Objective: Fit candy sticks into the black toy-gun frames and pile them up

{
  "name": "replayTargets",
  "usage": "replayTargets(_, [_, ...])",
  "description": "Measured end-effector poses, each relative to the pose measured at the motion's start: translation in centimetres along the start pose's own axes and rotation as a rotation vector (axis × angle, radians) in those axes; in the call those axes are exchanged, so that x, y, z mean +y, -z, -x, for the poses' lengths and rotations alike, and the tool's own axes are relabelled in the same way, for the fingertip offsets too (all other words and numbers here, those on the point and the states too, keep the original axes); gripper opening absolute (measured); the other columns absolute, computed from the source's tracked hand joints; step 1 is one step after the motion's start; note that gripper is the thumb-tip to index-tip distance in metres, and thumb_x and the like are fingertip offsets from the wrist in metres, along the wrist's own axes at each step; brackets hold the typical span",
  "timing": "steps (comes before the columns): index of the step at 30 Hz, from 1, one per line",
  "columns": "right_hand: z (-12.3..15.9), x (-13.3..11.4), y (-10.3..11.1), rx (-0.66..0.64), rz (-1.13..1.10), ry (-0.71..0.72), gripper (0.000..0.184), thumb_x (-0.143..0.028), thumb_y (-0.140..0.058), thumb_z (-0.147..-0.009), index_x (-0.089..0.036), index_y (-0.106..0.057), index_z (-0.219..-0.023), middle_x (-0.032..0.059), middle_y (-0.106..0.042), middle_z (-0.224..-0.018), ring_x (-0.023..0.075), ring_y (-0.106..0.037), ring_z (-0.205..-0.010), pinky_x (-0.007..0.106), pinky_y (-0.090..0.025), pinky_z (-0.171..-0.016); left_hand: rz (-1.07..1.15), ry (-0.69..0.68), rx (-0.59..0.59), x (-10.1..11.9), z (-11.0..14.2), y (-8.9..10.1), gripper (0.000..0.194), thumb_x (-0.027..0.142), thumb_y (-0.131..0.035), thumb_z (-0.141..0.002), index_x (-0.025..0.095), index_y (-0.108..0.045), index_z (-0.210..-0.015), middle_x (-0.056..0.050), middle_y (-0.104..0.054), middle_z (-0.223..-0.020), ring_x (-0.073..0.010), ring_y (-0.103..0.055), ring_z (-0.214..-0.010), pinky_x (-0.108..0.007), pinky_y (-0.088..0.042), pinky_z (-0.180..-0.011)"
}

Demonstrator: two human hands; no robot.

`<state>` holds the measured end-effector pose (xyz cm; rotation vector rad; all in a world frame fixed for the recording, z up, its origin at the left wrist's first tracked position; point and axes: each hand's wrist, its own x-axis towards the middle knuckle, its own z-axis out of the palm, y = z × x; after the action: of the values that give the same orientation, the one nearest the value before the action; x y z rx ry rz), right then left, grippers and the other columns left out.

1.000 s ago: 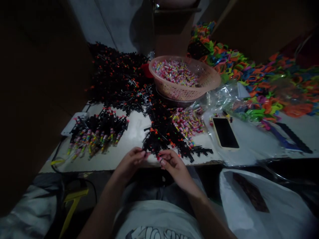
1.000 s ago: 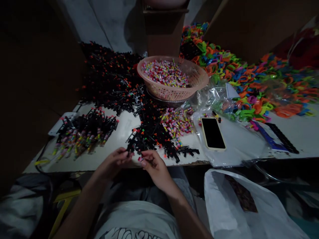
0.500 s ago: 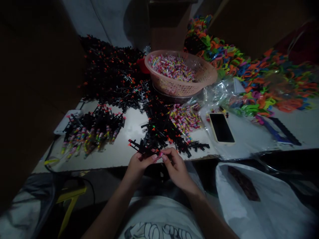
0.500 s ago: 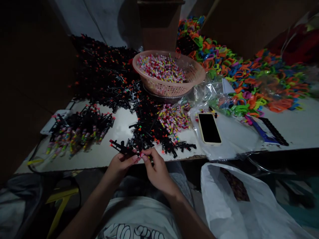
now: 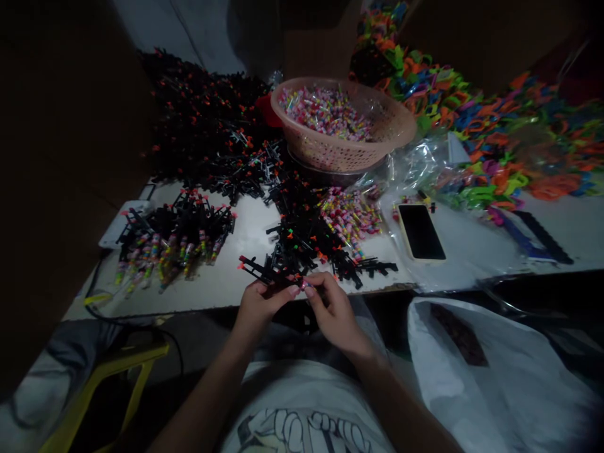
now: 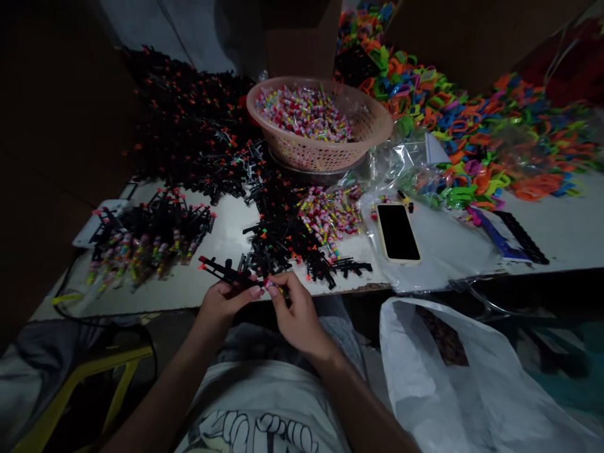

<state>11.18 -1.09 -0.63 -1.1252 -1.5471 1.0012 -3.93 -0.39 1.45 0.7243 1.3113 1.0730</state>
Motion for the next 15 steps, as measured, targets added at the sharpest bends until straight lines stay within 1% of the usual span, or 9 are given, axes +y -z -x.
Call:
replayTargets(3, [0.12, -0.09, 0.07, 0.041, -0.044, -0.018, 0.010, -0.030, -0.046, -0.093, -0.023, -0.052, -0.099, 0.0019, -0.061, -0.096, 0.0142, -0.058, -0.091, 0.025, -0.046, -0.080, 0.009, 0.000, 0.000, -0.08, 0.11, -0.03, 0.037, 0.030, -0.083, -0.054, 0.015, -0.073, -0.086, -0.005, -0.075, -0.083, -0.0206, -0.068, -0.080, -0.030, -0.051, -0.078])
replayTargets(8, [0.15, -0.31, 0.12, 0.026, 0.016, 0.034, 0.009, -0.027, -0.045, -0.093, -0.023, -0.051, -0.098, 0.0029, -0.061, -0.096, 0.0153, -0.058, -0.094, 0.027, -0.046, -0.083, -0.006, -0.016, 0.037, -0.42, 0.34, -0.28, 0.034, 0.029, -0.083, -0.053, 0.015, -0.073, -0.082, -0.005, -0.075, -0.082, -0.0208, -0.068, -0.081, -0.031, -0.051, -0.081])
replayTargets(13, [0.17, -0.48, 0.21, 0.028, 0.063, 0.071, 0.006, -0.024, -0.043, -0.093, -0.023, -0.048, -0.096, 0.0036, -0.059, -0.095, 0.0159, -0.058, -0.092, 0.029, -0.047, -0.082, 0.022, -0.070, 0.116, -0.11, 0.87, -0.86, 0.030, 0.024, -0.085, -0.047, 0.016, -0.070, -0.072, -0.003, -0.074, -0.075, -0.0198, -0.068, -0.078, -0.032, -0.052, -0.080])
replayTargets(15, [0.07, -0.67, 0.41, -0.009, 0.089, 0.079, 0.006, -0.023, -0.042, -0.092, -0.023, -0.047, -0.095, 0.0038, -0.059, -0.093, 0.0162, -0.058, -0.090, 0.029, -0.047, -0.080, 0.026, -0.095, 0.102, 0.00, 1.00, -0.87, 0.028, 0.022, -0.084, -0.047, 0.016, -0.068, -0.069, -0.002, -0.073, -0.073, -0.0187, -0.067, -0.076, -0.031, -0.052, -0.078])
